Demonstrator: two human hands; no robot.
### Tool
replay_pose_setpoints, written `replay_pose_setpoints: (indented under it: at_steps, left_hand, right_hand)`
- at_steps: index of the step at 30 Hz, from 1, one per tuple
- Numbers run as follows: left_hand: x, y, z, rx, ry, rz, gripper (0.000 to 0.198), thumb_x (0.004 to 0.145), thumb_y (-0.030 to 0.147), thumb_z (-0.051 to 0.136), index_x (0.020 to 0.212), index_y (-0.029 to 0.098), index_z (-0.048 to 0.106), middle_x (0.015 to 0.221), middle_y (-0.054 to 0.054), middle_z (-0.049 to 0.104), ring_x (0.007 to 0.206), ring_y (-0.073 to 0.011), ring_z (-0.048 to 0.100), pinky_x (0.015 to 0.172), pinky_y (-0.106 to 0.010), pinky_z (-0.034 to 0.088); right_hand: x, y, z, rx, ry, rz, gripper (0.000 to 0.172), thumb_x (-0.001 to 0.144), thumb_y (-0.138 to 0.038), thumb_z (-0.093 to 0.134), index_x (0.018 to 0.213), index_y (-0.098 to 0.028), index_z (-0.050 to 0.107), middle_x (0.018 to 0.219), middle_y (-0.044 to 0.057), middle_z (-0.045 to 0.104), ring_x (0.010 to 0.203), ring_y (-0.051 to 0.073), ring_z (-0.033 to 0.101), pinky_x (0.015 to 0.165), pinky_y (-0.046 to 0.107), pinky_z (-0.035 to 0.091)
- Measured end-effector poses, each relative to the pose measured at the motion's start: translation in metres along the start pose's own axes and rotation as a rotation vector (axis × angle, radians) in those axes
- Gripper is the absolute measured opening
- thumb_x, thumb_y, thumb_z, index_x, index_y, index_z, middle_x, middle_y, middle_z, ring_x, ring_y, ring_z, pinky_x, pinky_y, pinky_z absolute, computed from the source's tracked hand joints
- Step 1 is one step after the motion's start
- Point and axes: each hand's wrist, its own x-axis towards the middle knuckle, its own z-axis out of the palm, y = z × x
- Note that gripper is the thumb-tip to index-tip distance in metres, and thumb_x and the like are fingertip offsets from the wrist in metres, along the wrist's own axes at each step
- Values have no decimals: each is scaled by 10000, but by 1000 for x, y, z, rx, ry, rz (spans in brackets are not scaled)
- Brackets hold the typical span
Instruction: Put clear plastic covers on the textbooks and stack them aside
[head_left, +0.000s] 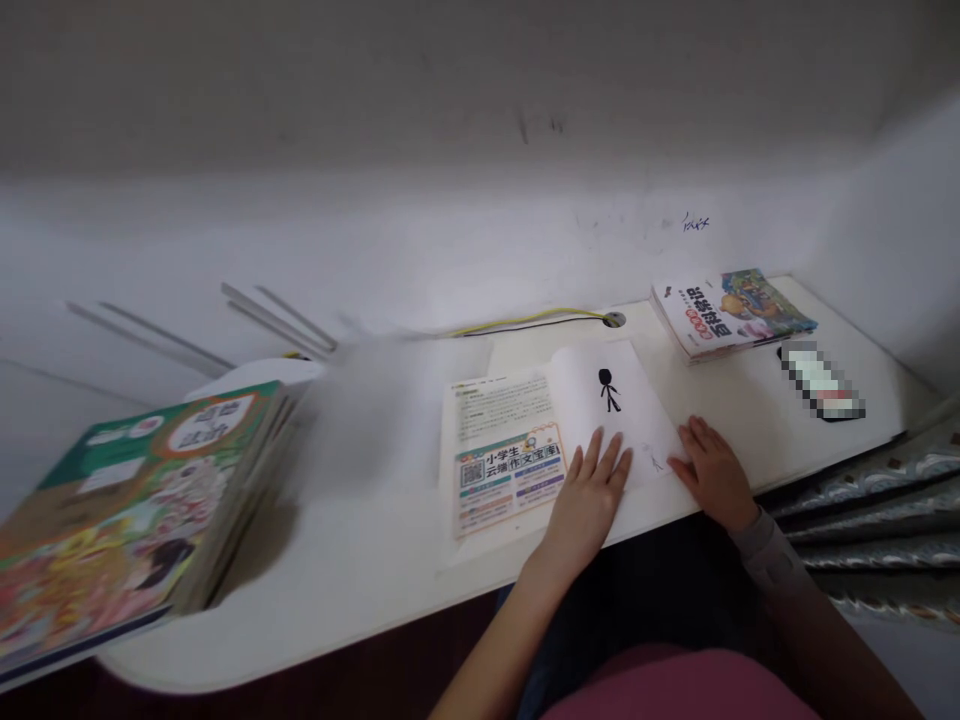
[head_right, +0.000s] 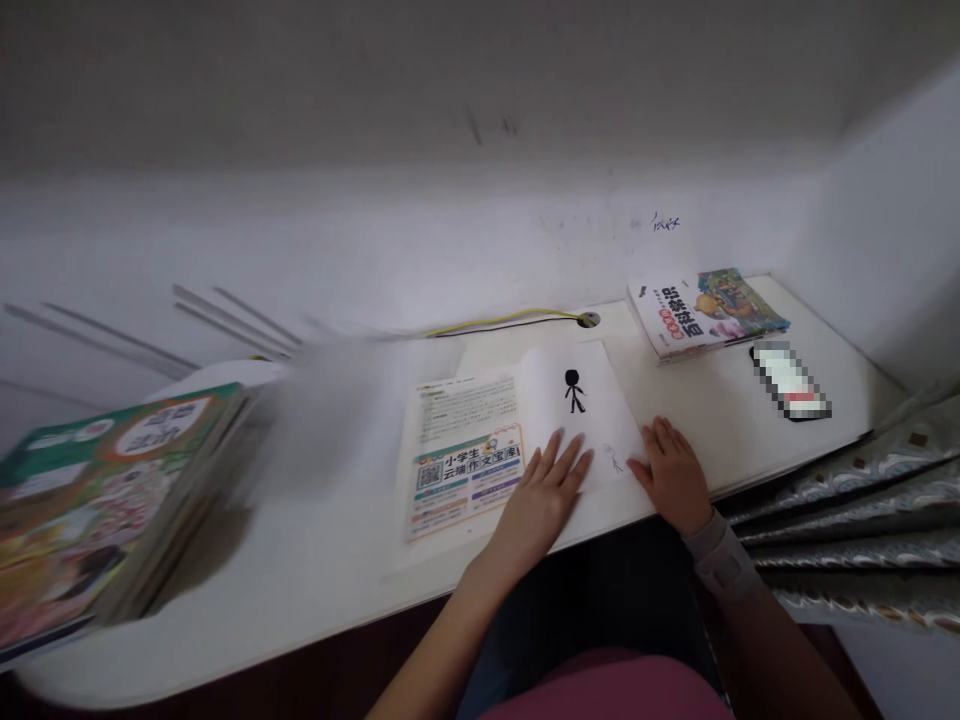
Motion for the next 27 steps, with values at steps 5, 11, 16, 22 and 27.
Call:
replay_pose_setpoints:
  at_steps: [5,11,16,22,27]
  left_hand:
    - [5,12,4,-85,15,28,431,933,330,385,1325,164,459,1420,-128,407,1352,-247,303,1092,-512,266]
    - [-16,-26,-9,-169,88,-167,515,924,361,390,1407,193,332,1470,-138,327,1392,-264,189,1076,-496,286]
    - [-62,-88,-5,-96,96,-716,558,902,411,401,1355,85,395,1430,-249,342,1346,-378,270,1014,-583,314]
    - [-91,-111,0,-234,162,-773,572,902,409,356,1347,50,364,1390,-239,411,1331,-305,337,1046,-487,334]
    - [-99,-116,-8,-263,211,-913,565,859,381,417,1334,76,400,1334,-211,470,1237,-294,460,993,-438,409]
  right_hand:
    - [-1,0,2,-32,8,-15,506,928,-424,374,1231,-47,524,1338,255,466,1271,307,413,999,467,387]
    - [-1,3,0,-39,31,-19,465,924,-393,394,1191,-47,554,1337,254,464,1273,319,407,996,471,391]
    - [20,-33,-17,53,21,-148,443,936,-355,373,1259,-84,512,1399,217,409,1328,290,334,1032,474,352]
    - [51,-107,-16,156,-177,-427,607,846,-534,507,1368,-238,414,1506,149,240,1381,351,173,1065,574,225]
    - [54,-120,5,115,-254,-326,729,770,-645,526,1364,-239,415,1489,177,270,1357,420,185,1010,652,225]
